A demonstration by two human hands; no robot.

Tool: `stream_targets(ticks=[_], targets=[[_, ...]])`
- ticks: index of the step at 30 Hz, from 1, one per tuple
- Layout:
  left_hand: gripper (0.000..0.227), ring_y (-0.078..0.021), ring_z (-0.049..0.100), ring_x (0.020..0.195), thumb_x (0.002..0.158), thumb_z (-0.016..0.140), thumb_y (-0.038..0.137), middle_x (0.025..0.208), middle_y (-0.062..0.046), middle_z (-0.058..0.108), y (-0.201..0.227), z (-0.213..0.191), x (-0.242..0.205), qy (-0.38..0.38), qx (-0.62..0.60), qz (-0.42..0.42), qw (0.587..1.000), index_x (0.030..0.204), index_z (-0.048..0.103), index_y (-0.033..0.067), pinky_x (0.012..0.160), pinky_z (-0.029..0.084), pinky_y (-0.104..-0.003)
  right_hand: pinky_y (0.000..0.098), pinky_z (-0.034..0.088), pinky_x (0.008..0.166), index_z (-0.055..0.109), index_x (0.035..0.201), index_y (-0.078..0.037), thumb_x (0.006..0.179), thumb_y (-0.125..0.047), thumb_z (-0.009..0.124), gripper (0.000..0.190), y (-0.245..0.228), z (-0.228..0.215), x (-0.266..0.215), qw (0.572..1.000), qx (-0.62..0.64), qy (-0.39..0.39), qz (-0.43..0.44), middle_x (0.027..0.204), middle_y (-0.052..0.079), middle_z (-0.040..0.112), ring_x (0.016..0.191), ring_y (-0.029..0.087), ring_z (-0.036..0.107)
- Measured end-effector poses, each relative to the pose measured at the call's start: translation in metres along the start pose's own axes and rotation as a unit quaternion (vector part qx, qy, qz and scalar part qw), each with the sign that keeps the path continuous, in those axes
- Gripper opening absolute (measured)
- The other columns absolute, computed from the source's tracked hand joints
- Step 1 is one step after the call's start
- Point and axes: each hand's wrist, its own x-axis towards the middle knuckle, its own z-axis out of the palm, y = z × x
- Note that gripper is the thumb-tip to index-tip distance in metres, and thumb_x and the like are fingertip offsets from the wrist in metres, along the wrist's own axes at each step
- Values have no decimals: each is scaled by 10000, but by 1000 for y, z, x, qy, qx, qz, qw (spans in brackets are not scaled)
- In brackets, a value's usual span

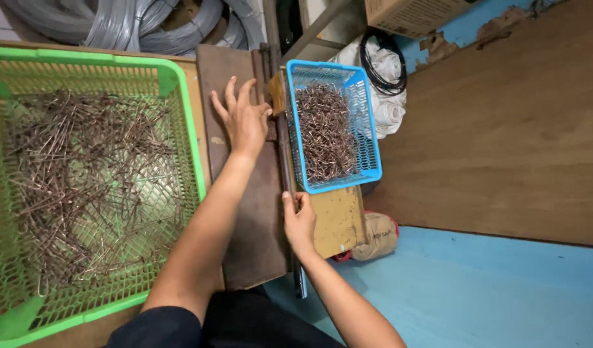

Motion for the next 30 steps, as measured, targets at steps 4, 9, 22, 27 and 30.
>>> stream_targets(ticks=[4,9,22,27,30], targets=[[55,-368,255,1499,838,824,290,1423,-18,580,-5,5,-1,5,-9,-8,1000,875,802,325,1178,20,-685,412,515,678,641,901,-116,905,-362,755,271,2,-2,-1,999,-7,23,-26,786,122,661,752,298,648],[89,-354,268,1494,811,849,338,1398,2,572,-12,6,2,-15,-51,-33,998,884,800,344,1187,59,-662,403,531,707,622,708,-149,723,-307,881,304,0,-15,19,992,-75,7,-101,795,49,599,763,301,679],[92,-413,286,1480,796,876,259,1440,-55,572,-23,-5,6,-36,-115,52,991,866,817,273,1182,202,-623,474,395,1078,665,676,-59,732,-187,824,212,-126,-115,24,970,-24,-112,-214,1297,174,635,1232,425,591],[77,-415,246,1501,831,848,325,1484,-21,527,-34,0,-5,-108,-173,-17,979,898,809,330,1184,197,-641,463,411,1088,726,693,-85,707,-258,810,193,-150,-127,24,969,-82,-126,-196,1382,144,621,1298,425,561],[74,-422,266,1493,841,834,343,1489,-39,522,-31,-9,-22,-110,-186,-58,975,911,810,337,1182,220,-634,476,356,1152,741,699,-87,696,-281,816,208,-145,-124,22,973,-92,-113,-180,1434,153,585,1382,432,481]])
